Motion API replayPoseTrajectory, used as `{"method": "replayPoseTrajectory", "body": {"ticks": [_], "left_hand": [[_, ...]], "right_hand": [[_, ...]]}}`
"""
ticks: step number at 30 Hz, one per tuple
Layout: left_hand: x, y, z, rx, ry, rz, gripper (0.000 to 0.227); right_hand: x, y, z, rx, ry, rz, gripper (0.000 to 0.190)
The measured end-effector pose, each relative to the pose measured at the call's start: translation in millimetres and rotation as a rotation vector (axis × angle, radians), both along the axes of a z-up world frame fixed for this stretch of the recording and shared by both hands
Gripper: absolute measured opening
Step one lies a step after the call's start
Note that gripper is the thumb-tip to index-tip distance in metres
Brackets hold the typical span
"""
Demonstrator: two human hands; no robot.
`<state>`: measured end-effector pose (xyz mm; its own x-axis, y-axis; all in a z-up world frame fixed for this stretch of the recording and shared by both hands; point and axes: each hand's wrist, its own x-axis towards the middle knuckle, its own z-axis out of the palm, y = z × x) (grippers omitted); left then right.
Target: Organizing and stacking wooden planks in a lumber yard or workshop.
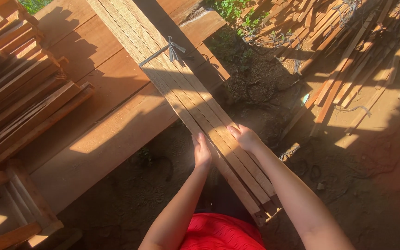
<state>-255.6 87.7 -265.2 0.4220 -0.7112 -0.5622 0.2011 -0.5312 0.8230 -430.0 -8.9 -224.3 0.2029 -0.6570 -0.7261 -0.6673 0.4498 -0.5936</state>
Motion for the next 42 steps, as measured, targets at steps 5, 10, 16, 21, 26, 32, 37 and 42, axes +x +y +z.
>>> {"method": "replayPoseTrajectory", "body": {"ticks": [5, 10, 16, 21, 26, 32, 37, 42], "left_hand": [[-14.7, 12.4, 19.2, 0.044, -0.033, 0.078, 0.078], [-59.6, 43.6, 58.3, -0.057, 0.093, 0.165, 0.073], [-116.0, 85.9, 43.0, -0.022, -0.178, 0.155, 0.073], [-133.6, 94.9, 63.3, 0.012, -0.256, 0.168, 0.070], [-137.8, 87.8, 80.2, 0.068, -0.222, 0.168, 0.073], [-136.6, 92.4, 76.6, 0.114, -0.215, 0.195, 0.073], [-138.7, 93.6, 78.5, 0.040, -0.147, 0.229, 0.067], [-141.1, 98.3, 69.2, -0.024, -0.157, 0.219, 0.060]], "right_hand": [[-18.2, 16.7, -24.5, -0.110, -0.027, 0.020, 0.075], [-60.5, 55.4, -68.4, -0.185, -0.037, 0.035, 0.083], [-84.2, 79.7, 17.7, -0.090, -0.100, 0.036, 0.076], [-94.2, 94.1, 7.1, -0.192, 0.000, 0.131, 0.077], [-93.3, 91.7, 15.9, -0.143, -0.006, 0.096, 0.077], [-92.8, 90.8, 33.8, 0.022, -0.143, -0.011, 0.076], [-100.0, 96.5, -15.9, -0.189, -0.054, 0.128, 0.082], [-103.7, 96.9, -0.4, -0.128, -0.109, 0.104, 0.080]]}}
